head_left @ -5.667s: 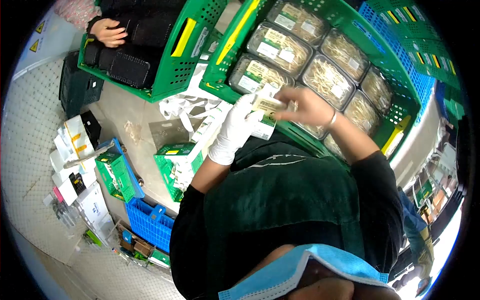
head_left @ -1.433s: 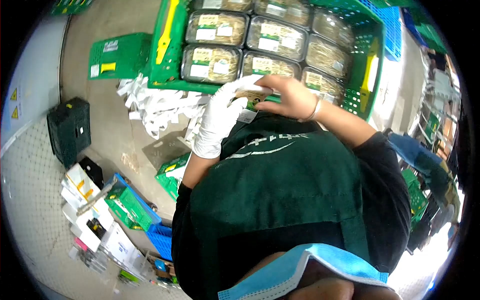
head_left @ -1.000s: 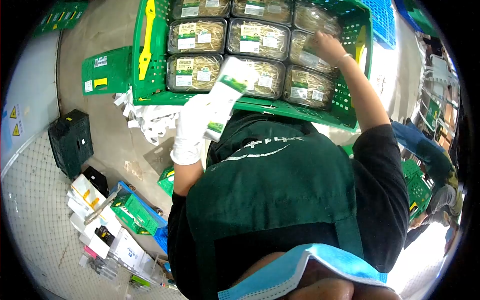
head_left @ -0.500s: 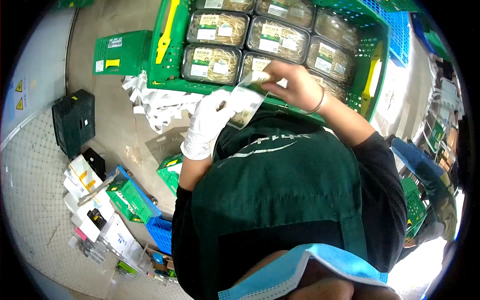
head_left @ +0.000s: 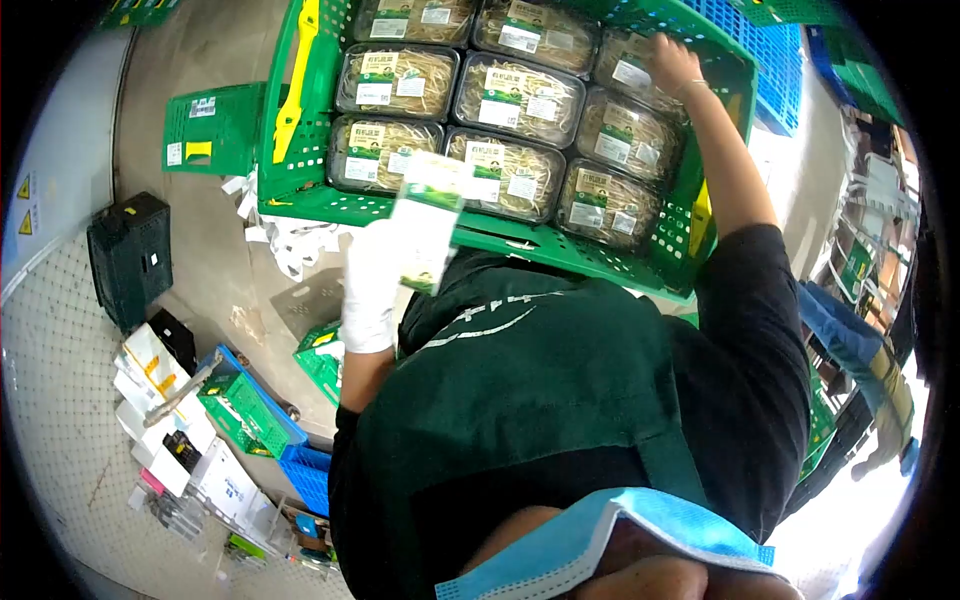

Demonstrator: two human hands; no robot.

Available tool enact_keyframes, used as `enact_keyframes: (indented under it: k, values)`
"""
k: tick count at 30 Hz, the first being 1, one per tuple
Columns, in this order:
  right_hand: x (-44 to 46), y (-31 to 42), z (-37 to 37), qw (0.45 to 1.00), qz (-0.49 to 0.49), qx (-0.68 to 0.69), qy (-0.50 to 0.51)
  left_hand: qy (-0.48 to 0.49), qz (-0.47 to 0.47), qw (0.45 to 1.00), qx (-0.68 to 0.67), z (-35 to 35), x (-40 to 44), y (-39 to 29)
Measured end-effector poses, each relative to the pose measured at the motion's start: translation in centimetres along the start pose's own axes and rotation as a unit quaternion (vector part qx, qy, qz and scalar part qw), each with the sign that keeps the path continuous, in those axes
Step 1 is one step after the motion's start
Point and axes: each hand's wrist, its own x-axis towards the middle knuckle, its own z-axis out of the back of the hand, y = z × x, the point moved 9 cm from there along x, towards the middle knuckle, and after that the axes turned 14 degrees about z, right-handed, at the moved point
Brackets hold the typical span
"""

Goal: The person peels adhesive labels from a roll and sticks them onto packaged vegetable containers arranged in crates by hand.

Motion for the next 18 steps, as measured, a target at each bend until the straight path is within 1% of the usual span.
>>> enact_keyframes:
  k: [1, 2, 3, 4, 6, 7, 8, 10, 11, 12, 13, 14, 15, 16, 17, 18]
  values:
    - [0.3, -1.6, -4.1, 0.993, -0.058, 0.03, 0.101, -0.013, -0.029, 0.999, 0.026, 1.5, 0.0, 0.0]
    - [0.4, -1.9, -6.0, 0.998, -0.013, -0.037, 0.041, -0.027, -0.057, 0.997, 0.054, 3.1, -0.2, 0.0]
    - [0.4, -2.6, -6.5, 0.998, -0.033, -0.026, 0.037, -0.023, -0.057, 0.998, -0.031, 4.3, -0.9, 0.2]
    - [0.2, -2.1, -6.5, 0.998, -0.052, -0.011, 0.034, -0.037, -0.053, 0.997, -0.029, 5.2, -1.3, 0.2]
    - [-1.2, -0.6, -4.5, 0.996, -0.073, -0.044, -0.001, -0.109, -0.029, 0.993, -0.021, 8.0, -2.5, 0.3]
    - [-1.2, -0.7, -5.4, 0.997, -0.06, -0.035, 0.016, -0.145, -0.014, 0.989, -0.032, 8.8, -2.9, 0.5]
    - [-1.1, -0.2, -6.1, 0.997, -0.036, -0.068, 0.031, -0.156, -0.01, 0.987, -0.03, 9.4, -3.2, 0.7]
    - [-1.5, -0.7, -5.8, 0.984, -0.108, -0.089, 0.106, -0.174, -0.048, 0.981, -0.068, 10.5, -3.6, 0.7]
    - [-1.8, -0.2, -4.2, 0.985, -0.122, -0.108, 0.056, -0.206, -0.08, 0.972, -0.074, 11.3, -4.0, 0.9]
    - [-1.5, 0.9, -3.9, 0.985, -0.121, -0.111, 0.055, -0.206, -0.08, 0.972, -0.077, 11.7, -4.3, 1.0]
    - [-0.8, 2.4, -4.0, 0.994, -0.101, 0.03, 0.019, -0.246, -0.099, 0.964, -0.026, 12.6, -4.9, 0.5]
    - [0.0, 4.3, -4.0, 0.983, -0.076, 0.169, -0.017, -0.286, -0.116, 0.951, 0.024, 13.3, -5.7, -0.2]
    - [-0.3, 8.9, -4.6, 0.97, -0.003, 0.242, 0.037, -0.34, -0.088, 0.936, -0.029, 14.8, -6.5, 0.0]
    - [-1.9, 14.2, -5.1, 0.942, 0.074, 0.312, 0.093, -0.352, -0.086, 0.932, -0.033, 15.7, -7.0, -0.7]
    - [-3.3, 19.4, -4.5, 0.943, 0.217, 0.251, 0.009, -0.425, -0.184, 0.86, 0.213, 15.7, -9.0, -4.5]
    - [-5.7, 24.7, -4.1, 0.911, 0.358, 0.19, -0.077, -0.465, -0.251, 0.719, 0.451, 14.4, -10.7, -7.0]
